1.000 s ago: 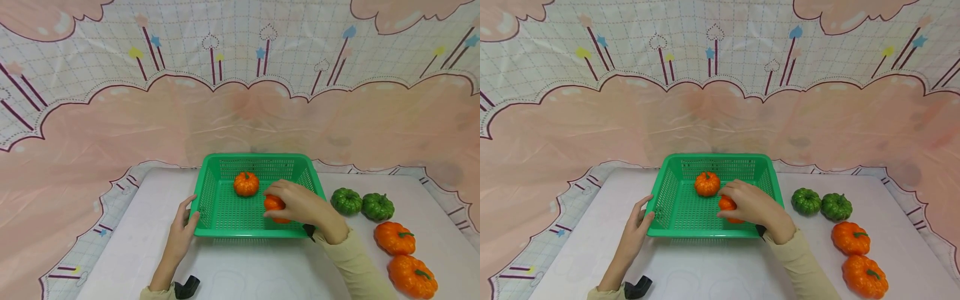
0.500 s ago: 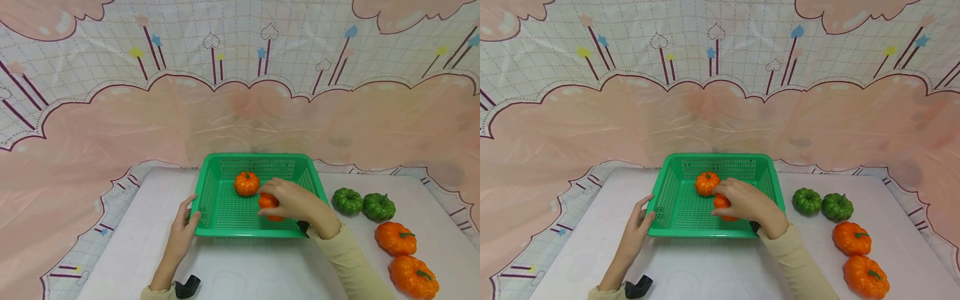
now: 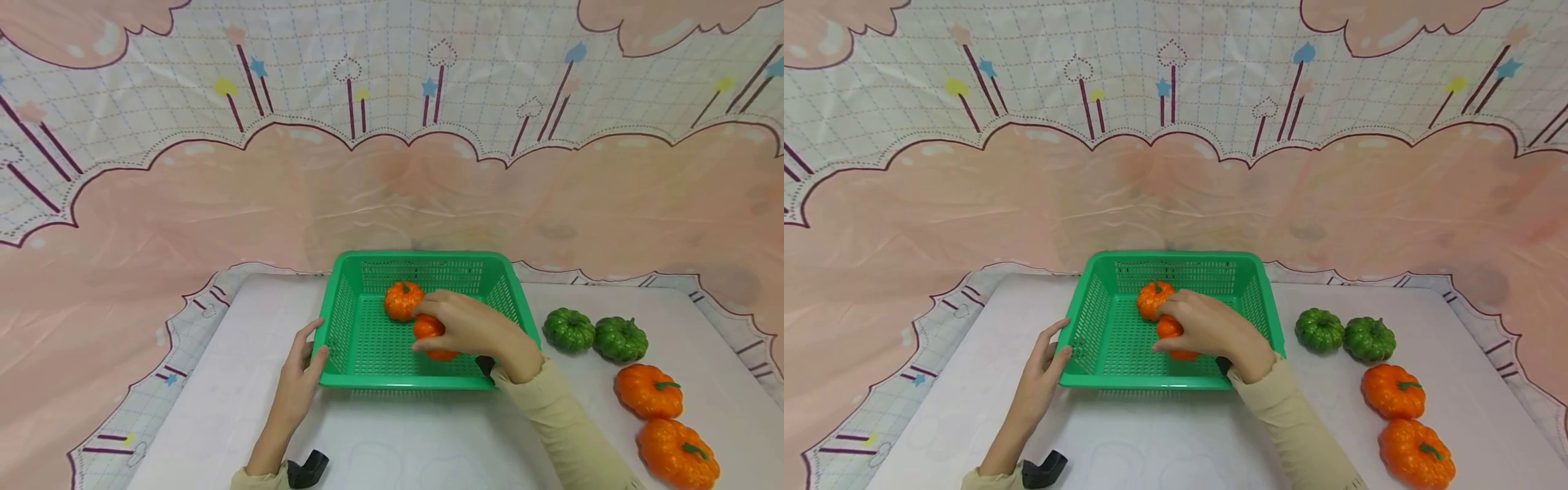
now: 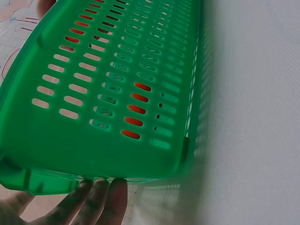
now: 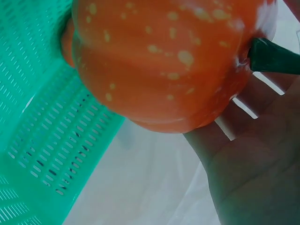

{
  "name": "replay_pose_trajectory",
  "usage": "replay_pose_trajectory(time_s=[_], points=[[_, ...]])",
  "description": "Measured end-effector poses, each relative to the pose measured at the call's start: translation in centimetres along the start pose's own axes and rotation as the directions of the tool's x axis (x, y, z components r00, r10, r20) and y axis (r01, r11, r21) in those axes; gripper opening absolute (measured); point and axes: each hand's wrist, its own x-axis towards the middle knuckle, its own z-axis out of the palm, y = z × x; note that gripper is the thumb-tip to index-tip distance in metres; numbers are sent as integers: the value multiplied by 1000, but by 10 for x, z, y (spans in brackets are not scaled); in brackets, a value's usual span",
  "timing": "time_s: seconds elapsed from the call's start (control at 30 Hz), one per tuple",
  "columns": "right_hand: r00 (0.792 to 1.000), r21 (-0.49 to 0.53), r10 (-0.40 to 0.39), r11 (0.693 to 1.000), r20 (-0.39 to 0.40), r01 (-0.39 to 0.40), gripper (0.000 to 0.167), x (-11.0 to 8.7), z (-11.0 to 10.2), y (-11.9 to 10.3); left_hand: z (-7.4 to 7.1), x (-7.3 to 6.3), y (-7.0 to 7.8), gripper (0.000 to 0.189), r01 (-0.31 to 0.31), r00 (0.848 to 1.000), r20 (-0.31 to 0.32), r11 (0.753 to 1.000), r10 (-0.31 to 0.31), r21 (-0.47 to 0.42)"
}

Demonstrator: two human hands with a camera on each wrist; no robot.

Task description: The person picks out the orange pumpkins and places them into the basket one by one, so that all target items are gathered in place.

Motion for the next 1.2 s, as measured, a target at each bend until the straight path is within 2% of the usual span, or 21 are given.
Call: replay_pose_trajectory(time_s=[0.23,0.57,1.2], points=[[1000,9,-24,1000,13,24,41,8,3,0,0,0,0,46,-2,1000,-1,1000,2,4],[998,47,-23,999,55,20,40,19,8,-3,-1,-1,0,46,-5,1000,1,1000,5,2],[993,23,-30,999,117,27,41,33,18,-5,0,0,1,46,1,1000,0,1000,-1,9]])
